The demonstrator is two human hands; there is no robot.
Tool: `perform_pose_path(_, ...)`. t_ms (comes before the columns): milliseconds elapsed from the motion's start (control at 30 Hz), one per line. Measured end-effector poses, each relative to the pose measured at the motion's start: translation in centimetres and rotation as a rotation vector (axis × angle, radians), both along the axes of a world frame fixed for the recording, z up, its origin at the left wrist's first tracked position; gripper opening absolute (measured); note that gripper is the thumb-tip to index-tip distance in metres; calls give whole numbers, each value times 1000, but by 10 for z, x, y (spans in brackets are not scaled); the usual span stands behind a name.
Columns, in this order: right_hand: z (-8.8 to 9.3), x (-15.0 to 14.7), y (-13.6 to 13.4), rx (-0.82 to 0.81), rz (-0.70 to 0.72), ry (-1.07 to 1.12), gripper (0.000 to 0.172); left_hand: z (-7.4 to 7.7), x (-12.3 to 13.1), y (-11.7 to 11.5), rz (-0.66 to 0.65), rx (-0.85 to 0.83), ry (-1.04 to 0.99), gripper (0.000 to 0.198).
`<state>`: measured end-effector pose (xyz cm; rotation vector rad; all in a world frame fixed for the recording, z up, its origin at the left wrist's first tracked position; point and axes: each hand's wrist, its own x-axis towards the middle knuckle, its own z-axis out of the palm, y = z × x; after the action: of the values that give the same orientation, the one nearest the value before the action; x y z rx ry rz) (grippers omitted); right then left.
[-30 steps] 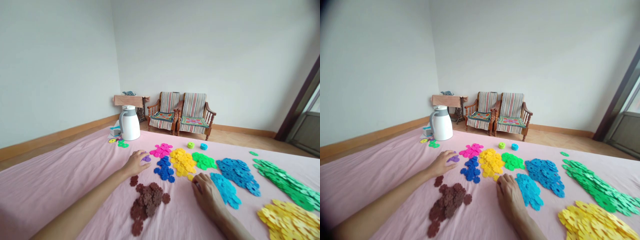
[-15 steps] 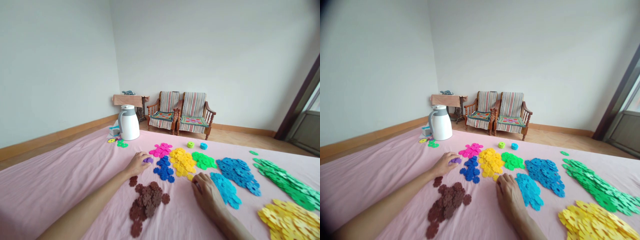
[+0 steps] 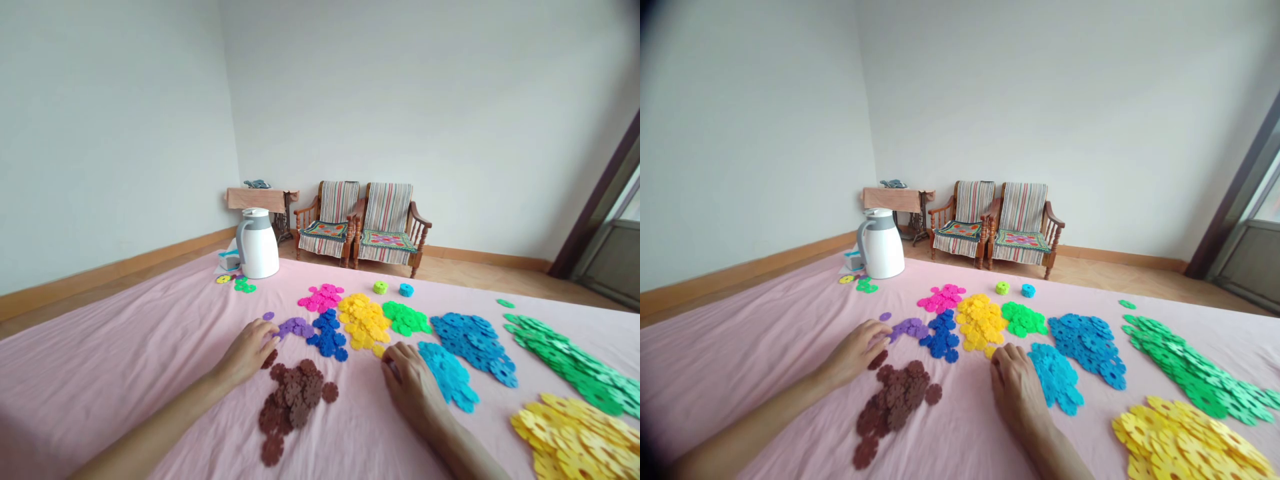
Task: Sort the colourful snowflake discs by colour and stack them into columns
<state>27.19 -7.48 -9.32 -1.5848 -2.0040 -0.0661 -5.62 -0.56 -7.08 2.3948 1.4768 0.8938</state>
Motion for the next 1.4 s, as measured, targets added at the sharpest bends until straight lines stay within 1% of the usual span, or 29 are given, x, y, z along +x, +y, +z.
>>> perform_pose_path(67, -1, 1, 1, 4, 2, 0, 17, -2, -5, -19, -13, -3, 22, 24)
perform_pose_path(133, -2, 2, 2, 10, 6, 1, 17, -5, -2, -40, -50, -36, 48, 33)
perform_pose_path(200, -3, 2, 3, 16, 6, 1, 18, -7, 8, -59, -108, -84, 105, 47)
perform_pose_path(300, -2, 2, 2, 15, 3, 2, 17, -9, 28, -77, -160, -125, 163, 57)
perform_pose_path(400, -1, 1, 1, 15, 5, 8, 17, -11, 48, -80, -174, -137, 172, 58)
perform_pose_path(533, 0, 1, 0, 6, 6, 14, 18, -14, 71, -77, -242, -93, 168, 57)
perform_pose_path(667, 2, 0, 0, -13, 7, 20, 18, -14, 93, -79, -267, -141, 179, 58)
perform_pose_path(767, 1, 0, 0, -17, 5, 16, 18, -10, 107, -84, -306, -177, 158, 59)
perform_pose_path(867, 1, 1, 0, -16, 11, 6, 18, 1, 115, -85, -404, -174, 104, 57)
perform_pose_path(933, 0, 1, 0, -9, 12, 0, 18, 11, 115, -76, -461, -141, 59, 50)
perform_pose_path(967, 1, 1, 0, -6, 11, -3, 17, 16, 113, -67, -465, -110, 35, 44)
perform_pose_path(1033, 1, 1, 0, -3, 8, -5, 17, 24, 103, -41, -416, -29, 12, 27)
perform_pose_path(1067, 2, 1, 0, -2, 7, -4, 17, 25, 95, -26, -367, 9, 10, 23)
perform_pose_path(1133, 3, 1, 0, -5, 1, 2, 17, 23, 78, 6, -281, 50, 45, 25)
perform_pose_path(1200, 3, 1, 0, -10, -1, 8, 17, 16, 62, 31, -256, 50, 106, 29)
perform_pose_path(1233, 3, 1, 0, -13, 0, 10, 18, 12, 57, 39, -255, 53, 119, 32)
perform_pose_path(1300, 4, 0, 0, -16, 5, 11, 17, 4, 50, 47, -254, 53, 127, 34)
perform_pose_path(1400, 5, 0, 0, -15, 4, 9, 17, -3, 51, 47, -245, 44, 122, 33)
